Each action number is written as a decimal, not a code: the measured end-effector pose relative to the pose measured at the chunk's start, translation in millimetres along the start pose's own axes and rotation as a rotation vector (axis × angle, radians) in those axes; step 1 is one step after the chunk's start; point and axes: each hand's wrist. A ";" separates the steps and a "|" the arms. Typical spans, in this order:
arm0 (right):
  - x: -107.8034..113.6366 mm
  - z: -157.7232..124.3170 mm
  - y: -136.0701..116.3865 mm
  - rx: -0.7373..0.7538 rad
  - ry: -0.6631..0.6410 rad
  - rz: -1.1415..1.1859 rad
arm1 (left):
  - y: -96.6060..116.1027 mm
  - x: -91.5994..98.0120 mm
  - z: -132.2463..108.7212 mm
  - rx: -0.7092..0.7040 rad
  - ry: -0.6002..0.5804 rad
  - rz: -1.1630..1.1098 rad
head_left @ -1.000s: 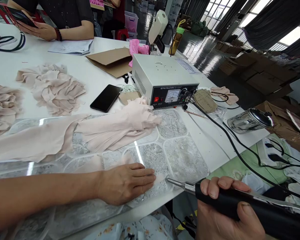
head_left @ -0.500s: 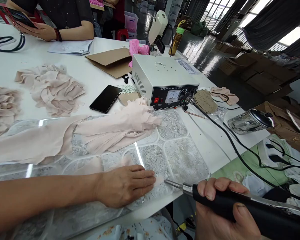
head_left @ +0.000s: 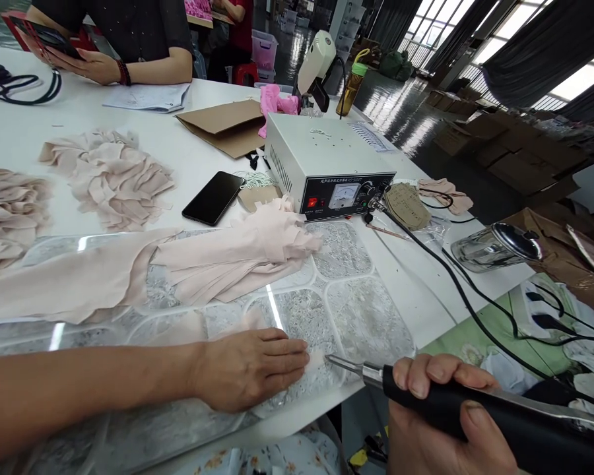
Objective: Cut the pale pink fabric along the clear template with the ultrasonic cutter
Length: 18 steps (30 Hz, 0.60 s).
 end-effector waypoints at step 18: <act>2.4 0.2 2.5 -0.005 -0.060 0.031 | -1.0 -0.3 -0.5 -0.018 0.014 0.006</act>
Point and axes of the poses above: each hand's wrist, its own z-axis towards the middle knuckle, its own x-axis out of the back of the hand, y = z × x, and after that the axes turned 7 degrees about -y, right-handed
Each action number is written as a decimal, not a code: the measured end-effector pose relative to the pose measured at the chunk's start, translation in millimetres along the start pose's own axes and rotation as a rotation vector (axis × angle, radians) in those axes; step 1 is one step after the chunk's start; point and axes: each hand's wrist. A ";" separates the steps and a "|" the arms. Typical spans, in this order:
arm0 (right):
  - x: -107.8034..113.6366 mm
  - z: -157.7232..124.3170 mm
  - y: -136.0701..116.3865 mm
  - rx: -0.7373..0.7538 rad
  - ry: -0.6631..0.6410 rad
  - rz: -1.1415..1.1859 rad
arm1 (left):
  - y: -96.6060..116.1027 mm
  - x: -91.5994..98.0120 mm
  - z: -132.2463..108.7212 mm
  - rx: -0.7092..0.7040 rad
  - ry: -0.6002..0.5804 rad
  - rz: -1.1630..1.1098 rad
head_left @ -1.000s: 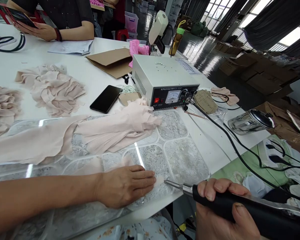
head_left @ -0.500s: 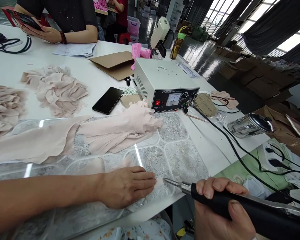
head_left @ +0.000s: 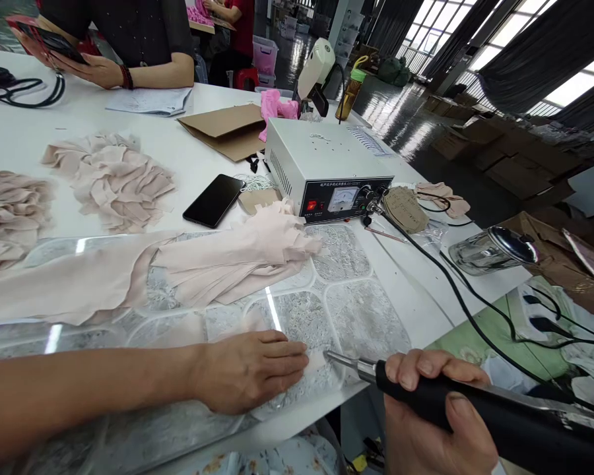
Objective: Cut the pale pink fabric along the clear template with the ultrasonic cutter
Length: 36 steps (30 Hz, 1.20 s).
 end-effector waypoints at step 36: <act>-9.4 -8.2 -4.6 -0.007 -0.047 0.011 | 0.1 -0.6 3.4 -0.019 0.027 0.044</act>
Point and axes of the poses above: each hand's wrist, its own z-axis towards the middle knuckle, its own x-axis out of the back of the hand, y = z × x, and after that the axes turned 7 degrees about -y, right-handed
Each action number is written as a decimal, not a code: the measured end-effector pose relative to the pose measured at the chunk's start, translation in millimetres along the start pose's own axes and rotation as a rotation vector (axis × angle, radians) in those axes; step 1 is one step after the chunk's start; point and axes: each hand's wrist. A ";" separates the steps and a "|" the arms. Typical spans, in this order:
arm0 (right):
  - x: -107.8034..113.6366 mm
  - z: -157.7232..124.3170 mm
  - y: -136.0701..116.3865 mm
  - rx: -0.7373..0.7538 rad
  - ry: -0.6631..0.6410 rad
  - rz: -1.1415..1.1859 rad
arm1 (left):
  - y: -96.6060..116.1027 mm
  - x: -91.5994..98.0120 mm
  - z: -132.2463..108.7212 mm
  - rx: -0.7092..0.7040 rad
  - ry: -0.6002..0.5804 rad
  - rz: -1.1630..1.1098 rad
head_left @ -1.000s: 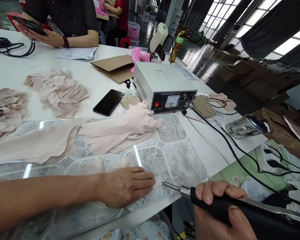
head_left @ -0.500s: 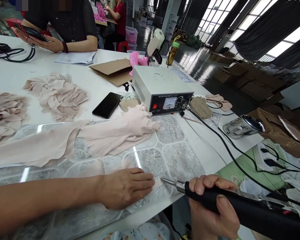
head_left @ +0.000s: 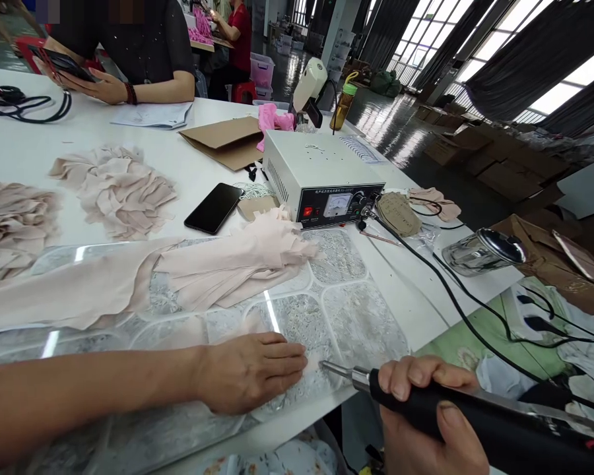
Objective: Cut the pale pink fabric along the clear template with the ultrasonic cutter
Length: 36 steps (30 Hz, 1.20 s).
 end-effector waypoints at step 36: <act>-17.1 -4.0 8.0 -0.050 -0.088 0.044 | -3.8 20.3 -5.3 -0.035 -0.060 0.103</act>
Point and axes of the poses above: each hand's wrist, its own z-axis towards the middle knuckle, its own x-axis out of the back of the hand, y = z × x, and after that the axes turned 7 degrees about -y, right-handed
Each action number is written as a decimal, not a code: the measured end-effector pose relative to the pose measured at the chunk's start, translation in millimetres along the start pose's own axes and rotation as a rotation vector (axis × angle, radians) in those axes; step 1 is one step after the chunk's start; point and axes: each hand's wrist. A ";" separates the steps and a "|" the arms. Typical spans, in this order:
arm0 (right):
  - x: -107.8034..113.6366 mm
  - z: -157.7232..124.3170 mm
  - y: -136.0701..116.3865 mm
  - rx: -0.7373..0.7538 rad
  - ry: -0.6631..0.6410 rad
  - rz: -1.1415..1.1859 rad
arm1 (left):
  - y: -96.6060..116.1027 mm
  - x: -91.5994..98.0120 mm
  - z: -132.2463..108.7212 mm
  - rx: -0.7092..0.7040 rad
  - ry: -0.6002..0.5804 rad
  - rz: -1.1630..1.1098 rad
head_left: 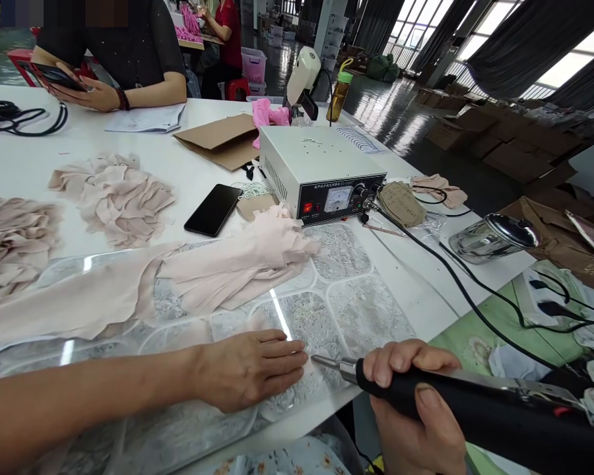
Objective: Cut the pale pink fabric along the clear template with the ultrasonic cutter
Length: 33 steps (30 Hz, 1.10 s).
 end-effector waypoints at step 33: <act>4.2 -4.3 -10.8 0.035 0.036 -0.019 | 0.9 -2.0 -3.1 0.037 -0.009 -0.115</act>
Point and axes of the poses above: each hand's wrist, its own z-axis towards the middle knuckle, its own x-axis out of the back of the hand, y = z × x, and after that the axes turned 7 degrees about -y, right-handed
